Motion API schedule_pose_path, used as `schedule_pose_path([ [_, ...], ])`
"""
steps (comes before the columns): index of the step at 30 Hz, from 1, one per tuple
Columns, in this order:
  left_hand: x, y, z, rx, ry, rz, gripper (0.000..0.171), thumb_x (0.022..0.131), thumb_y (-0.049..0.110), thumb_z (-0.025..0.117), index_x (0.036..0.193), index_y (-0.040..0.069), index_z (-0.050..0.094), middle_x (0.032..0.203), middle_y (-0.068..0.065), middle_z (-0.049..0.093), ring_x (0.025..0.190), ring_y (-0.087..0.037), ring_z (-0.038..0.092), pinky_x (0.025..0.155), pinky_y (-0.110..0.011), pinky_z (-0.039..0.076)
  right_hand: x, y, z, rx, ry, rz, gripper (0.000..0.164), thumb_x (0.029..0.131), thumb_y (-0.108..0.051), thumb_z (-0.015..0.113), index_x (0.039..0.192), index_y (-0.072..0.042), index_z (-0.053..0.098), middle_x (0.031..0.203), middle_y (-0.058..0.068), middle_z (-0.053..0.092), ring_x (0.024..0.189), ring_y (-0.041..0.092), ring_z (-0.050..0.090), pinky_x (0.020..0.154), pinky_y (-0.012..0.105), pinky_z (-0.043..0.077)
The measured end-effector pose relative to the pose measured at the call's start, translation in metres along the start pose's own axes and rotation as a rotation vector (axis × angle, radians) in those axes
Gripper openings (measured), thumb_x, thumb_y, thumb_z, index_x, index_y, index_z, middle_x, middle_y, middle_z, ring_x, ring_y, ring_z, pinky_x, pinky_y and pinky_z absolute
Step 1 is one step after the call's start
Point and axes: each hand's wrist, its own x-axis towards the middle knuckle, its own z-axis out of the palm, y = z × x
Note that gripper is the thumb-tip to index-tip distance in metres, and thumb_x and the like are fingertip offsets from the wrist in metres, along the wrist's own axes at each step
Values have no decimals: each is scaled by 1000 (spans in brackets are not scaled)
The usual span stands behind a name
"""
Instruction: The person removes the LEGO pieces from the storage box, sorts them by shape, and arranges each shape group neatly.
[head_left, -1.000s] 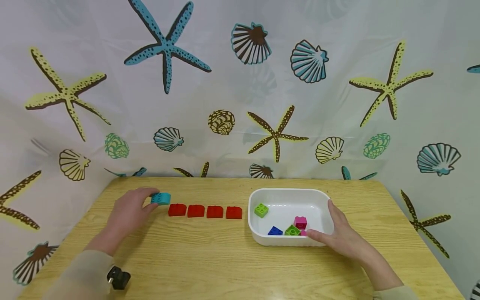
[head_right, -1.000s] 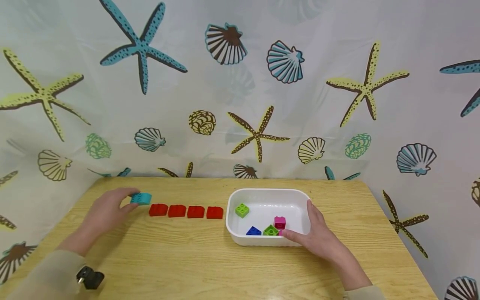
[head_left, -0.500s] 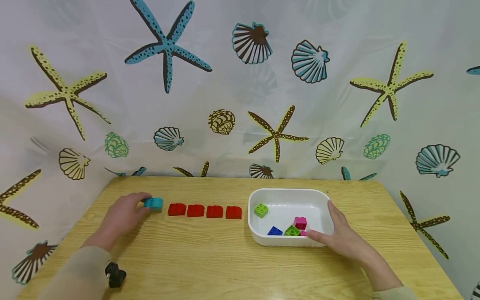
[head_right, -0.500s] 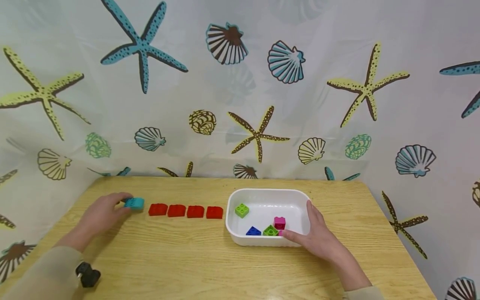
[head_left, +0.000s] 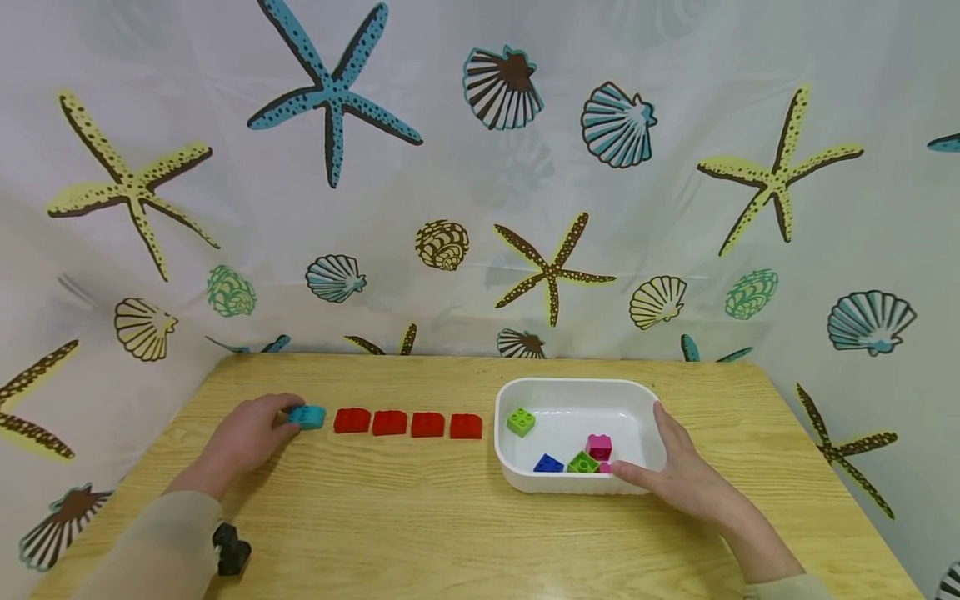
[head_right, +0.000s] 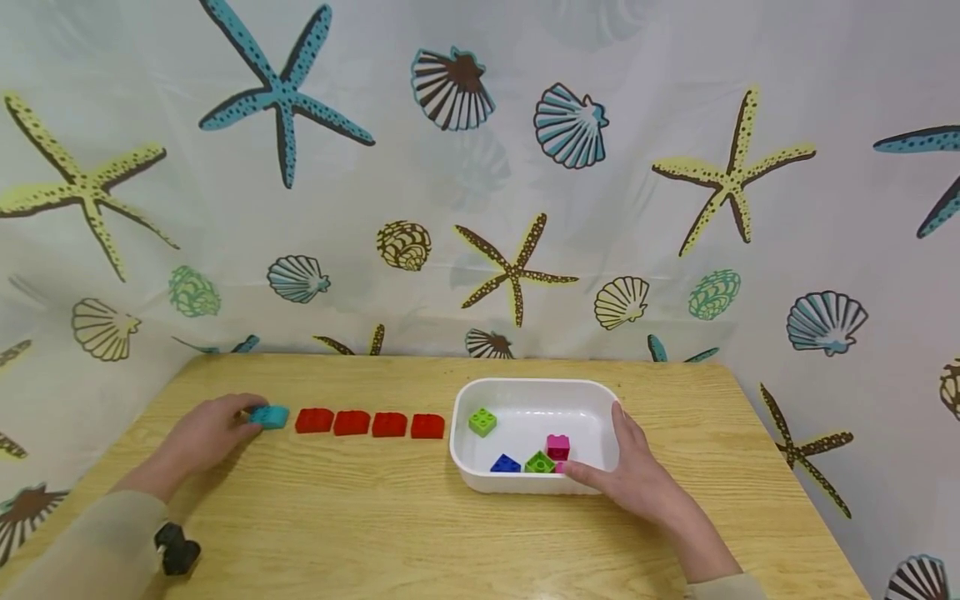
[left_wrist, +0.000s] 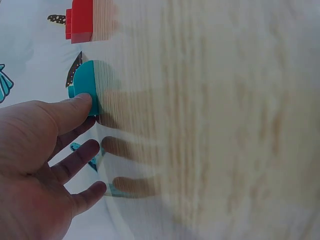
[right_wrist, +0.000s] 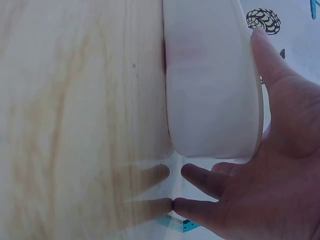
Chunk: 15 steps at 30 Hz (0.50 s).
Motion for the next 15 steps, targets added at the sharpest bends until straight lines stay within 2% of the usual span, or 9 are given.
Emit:
schedule_pose_path([
  [15, 1, -3, 5, 3, -17, 22, 40, 103, 6, 76, 140, -6, 66, 135, -32, 69, 122, -54, 66, 101, -72, 53, 0, -1, 0, -3, -6, 16, 136, 94, -65, 80, 175, -8, -13, 179, 31, -5, 161, 61, 9, 121, 81, 19],
])
